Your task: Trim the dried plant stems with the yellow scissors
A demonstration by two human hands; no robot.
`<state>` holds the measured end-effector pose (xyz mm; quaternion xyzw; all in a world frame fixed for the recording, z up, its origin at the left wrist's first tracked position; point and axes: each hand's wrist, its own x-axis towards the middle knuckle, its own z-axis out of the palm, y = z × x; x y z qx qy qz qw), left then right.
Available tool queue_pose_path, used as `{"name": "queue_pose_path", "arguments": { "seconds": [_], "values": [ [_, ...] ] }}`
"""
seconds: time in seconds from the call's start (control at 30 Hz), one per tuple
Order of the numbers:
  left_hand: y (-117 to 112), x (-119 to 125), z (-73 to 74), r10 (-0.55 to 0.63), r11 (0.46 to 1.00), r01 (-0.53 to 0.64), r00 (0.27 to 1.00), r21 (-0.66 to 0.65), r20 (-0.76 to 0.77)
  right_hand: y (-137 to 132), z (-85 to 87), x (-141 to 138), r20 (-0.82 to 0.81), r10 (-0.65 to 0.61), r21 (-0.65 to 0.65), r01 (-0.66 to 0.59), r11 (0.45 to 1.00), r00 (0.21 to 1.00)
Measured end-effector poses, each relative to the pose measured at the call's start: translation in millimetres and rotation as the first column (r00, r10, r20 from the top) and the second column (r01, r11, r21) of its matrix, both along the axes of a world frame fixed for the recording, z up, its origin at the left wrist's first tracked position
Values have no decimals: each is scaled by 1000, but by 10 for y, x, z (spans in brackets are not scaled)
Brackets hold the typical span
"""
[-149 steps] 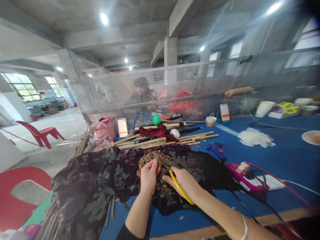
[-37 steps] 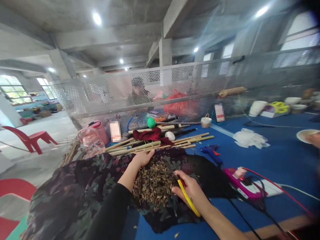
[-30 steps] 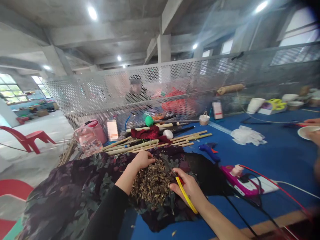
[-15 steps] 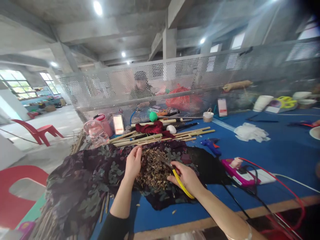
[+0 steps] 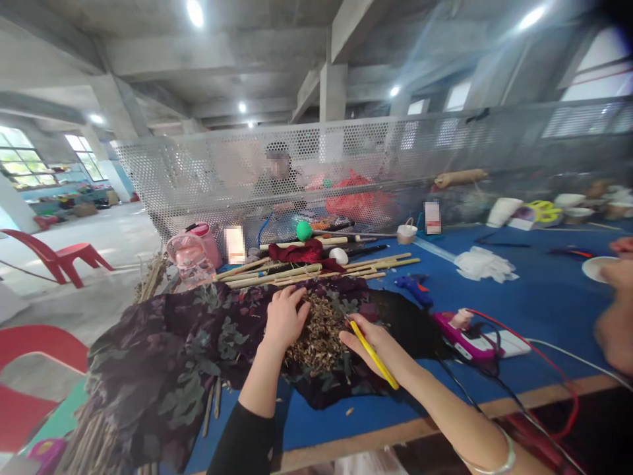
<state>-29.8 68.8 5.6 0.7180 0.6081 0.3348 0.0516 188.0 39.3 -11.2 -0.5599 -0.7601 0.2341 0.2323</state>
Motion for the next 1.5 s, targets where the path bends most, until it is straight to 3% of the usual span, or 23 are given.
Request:
{"name": "queue_pose_path", "arguments": {
  "seconds": [0.1,0.23,0.4,0.53,0.6,0.8,1.07,1.23,1.5],
  "values": [
    [-57,13,-44,-51,995,43,995,-95,-84,-6,-3,-27,27,-3,-28,4,1000,1000],
    [-21,-39,-203,-49,993,45,998,-107,-34,5,-27,-59,36,-14,-29,15,999,999],
    [65,-49,-336,5,1000,-3,986,-10,167,-21,-3,-168,37,24,-50,-22,999,999],
    [71,-5,-297,124,984,-166,905,69,407,-81,115,-262,0,94,-68,-94,993,996],
    [57,34,-274,134,978,-190,887,85,442,-92,172,-274,-27,128,-87,-129,988,991],
    [-36,153,-258,32,999,-32,989,-3,143,-73,184,-200,-113,114,-123,-128,984,987],
    [-295,375,-73,197,980,-197,980,-4,-3,-99,116,-90,-183,88,-83,-104,991,979],
    [-324,486,-193,243,964,-252,965,-86,-95,-65,119,-28,-181,66,-95,-84,992,981],
    [-91,245,-334,132,991,-133,991,-9,-14,-86,121,-82,-77,86,-59,-91,994,993]
  ]
}}
